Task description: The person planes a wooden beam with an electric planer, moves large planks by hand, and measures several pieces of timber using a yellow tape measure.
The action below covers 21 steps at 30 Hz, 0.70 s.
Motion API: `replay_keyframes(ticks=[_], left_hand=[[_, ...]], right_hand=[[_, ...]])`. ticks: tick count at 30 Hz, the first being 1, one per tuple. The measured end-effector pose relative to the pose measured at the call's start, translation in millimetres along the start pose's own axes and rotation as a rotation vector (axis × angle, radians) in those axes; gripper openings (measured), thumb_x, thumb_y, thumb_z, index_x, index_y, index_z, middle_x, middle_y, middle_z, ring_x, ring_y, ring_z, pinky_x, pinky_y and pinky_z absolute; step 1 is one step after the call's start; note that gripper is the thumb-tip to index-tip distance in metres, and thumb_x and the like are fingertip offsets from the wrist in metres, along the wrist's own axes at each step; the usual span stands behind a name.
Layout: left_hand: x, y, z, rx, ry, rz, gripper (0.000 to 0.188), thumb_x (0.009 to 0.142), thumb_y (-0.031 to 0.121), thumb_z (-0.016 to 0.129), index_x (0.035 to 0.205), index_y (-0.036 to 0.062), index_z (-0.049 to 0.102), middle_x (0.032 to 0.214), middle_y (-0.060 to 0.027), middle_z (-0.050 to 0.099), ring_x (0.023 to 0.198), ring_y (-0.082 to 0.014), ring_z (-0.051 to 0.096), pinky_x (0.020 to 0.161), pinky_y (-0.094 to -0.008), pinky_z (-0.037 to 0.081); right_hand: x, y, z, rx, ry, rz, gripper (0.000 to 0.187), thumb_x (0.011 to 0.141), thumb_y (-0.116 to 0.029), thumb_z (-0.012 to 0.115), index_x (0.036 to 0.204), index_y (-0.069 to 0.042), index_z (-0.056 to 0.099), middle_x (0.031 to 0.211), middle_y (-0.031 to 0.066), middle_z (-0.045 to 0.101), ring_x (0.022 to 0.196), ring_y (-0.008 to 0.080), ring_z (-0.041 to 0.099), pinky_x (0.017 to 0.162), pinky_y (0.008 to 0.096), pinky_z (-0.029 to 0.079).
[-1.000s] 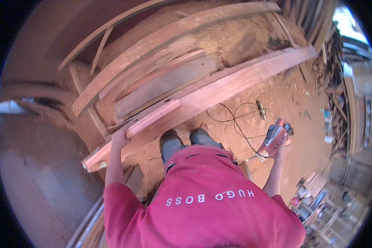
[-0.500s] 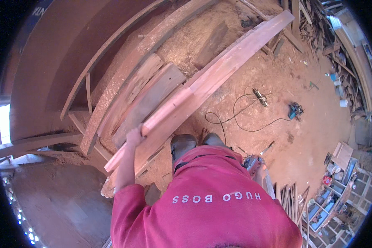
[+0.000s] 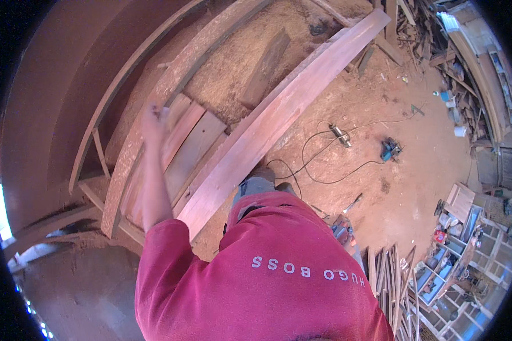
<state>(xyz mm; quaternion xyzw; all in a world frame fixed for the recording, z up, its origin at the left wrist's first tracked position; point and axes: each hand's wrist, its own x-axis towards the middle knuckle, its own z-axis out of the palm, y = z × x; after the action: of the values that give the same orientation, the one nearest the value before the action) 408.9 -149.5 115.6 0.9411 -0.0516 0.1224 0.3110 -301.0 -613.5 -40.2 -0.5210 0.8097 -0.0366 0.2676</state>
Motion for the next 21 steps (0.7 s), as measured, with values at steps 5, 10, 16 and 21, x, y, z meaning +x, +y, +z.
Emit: replay_keyframes(ticks=[5, 10, 16, 21], left_hand=[[-86, 74, 188, -0.417, -0.635, 0.128, 0.033, 0.093, 0.030, 0.064, 0.111, 0.0017, 0.067, 0.108, -0.0174, 0.069, 0.107, -0.0296, 0.065, 0.093, -0.0407, 0.051], [-101, 217, 193, -0.184, -0.944, 0.424, 0.028, 0.094, 0.025, 0.063, 0.115, 0.0081, 0.071, 0.109, -0.0187, 0.070, 0.106, -0.0354, 0.065, 0.096, -0.0440, 0.050], [-25, 196, 273, -0.367, -0.778, 0.053, 0.031, 0.098, 0.028, 0.061, 0.115, 0.0037, 0.070, 0.112, -0.0184, 0.071, 0.104, -0.0327, 0.067, 0.090, -0.0405, 0.053], [62, 161, 317, -0.257, -0.472, -0.035, 0.038, 0.099, 0.036, 0.060, 0.117, 0.0031, 0.069, 0.112, -0.0176, 0.072, 0.104, -0.0328, 0.068, 0.092, -0.0410, 0.052]], right_hand=[[-25, -58, 0, -0.121, 0.049, 0.057, 0.070, 0.081, -0.057, 0.077, 0.100, 0.010, 0.070, 0.095, 0.0217, 0.074, 0.084, 0.0297, 0.071, 0.069, 0.0433, 0.057], [-45, -93, -1, -0.203, 0.114, 0.153, 0.069, 0.081, -0.056, 0.079, 0.098, 0.010, 0.070, 0.092, 0.0207, 0.074, 0.080, 0.0284, 0.071, 0.065, 0.0428, 0.057], [-32, -154, -1, -0.217, 0.015, 0.079, 0.073, 0.080, -0.059, 0.080, 0.092, 0.012, 0.070, 0.079, 0.0166, 0.074, 0.070, 0.0267, 0.070, 0.059, 0.0429, 0.055], [51, -155, -1, -0.303, 0.064, 0.173, 0.087, 0.077, -0.070, 0.074, 0.098, 0.015, 0.068, 0.088, 0.0214, 0.074, 0.075, 0.0294, 0.071, 0.062, 0.0450, 0.055]])
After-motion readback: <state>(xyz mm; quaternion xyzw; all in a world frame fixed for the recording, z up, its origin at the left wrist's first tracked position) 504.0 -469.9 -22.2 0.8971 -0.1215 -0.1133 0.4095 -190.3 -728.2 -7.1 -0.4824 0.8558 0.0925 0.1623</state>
